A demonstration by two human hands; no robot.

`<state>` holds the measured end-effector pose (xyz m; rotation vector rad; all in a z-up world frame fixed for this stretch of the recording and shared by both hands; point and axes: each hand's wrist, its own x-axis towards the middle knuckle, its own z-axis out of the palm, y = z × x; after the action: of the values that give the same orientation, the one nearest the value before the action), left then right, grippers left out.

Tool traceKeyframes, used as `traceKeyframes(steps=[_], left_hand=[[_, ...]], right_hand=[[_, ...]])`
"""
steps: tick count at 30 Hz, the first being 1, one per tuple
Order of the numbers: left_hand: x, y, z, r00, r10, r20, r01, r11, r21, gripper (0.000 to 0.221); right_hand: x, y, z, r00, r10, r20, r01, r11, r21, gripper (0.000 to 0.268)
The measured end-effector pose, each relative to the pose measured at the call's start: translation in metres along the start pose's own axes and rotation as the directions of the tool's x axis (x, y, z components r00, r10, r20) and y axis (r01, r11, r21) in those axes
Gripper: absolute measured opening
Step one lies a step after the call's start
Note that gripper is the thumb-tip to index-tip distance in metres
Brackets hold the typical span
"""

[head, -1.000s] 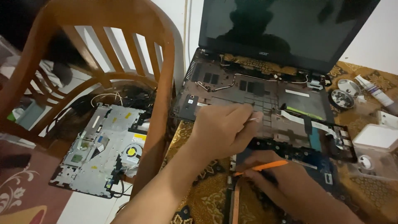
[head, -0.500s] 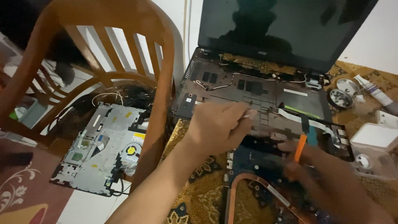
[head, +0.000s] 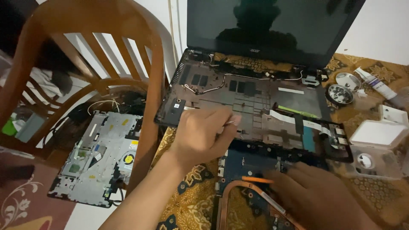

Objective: Repairing a laptop by manipulating the motherboard and internal components with a small tool on a workbench.

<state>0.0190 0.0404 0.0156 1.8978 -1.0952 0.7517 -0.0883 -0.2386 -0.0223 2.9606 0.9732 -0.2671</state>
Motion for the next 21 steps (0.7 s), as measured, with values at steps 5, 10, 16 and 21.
traceKeyframes(steps=[5,10,16,21], left_hand=[[-0.002,-0.001,0.002,1.0,-0.012,0.009,0.012,1.0,0.006,0.034],[-0.001,-0.001,0.002,1.0,-0.012,0.0,0.012,1.0,0.02,0.034],[0.001,-0.002,0.003,1.0,0.0,0.004,0.0,1.0,0.022,0.038],[0.002,-0.003,0.004,1.0,-0.009,0.003,0.009,1.0,0.009,0.039]], right_hand=[[0.0,0.003,-0.001,0.989,0.13,0.067,-0.131,0.991,0.012,0.055],[-0.005,0.003,0.011,0.99,0.086,-0.116,-0.08,0.995,0.054,0.044],[-0.007,0.003,0.007,0.99,0.107,-0.095,-0.102,0.993,0.055,0.046],[-0.006,-0.003,0.004,0.984,0.125,-0.131,-0.11,0.987,0.118,0.051]])
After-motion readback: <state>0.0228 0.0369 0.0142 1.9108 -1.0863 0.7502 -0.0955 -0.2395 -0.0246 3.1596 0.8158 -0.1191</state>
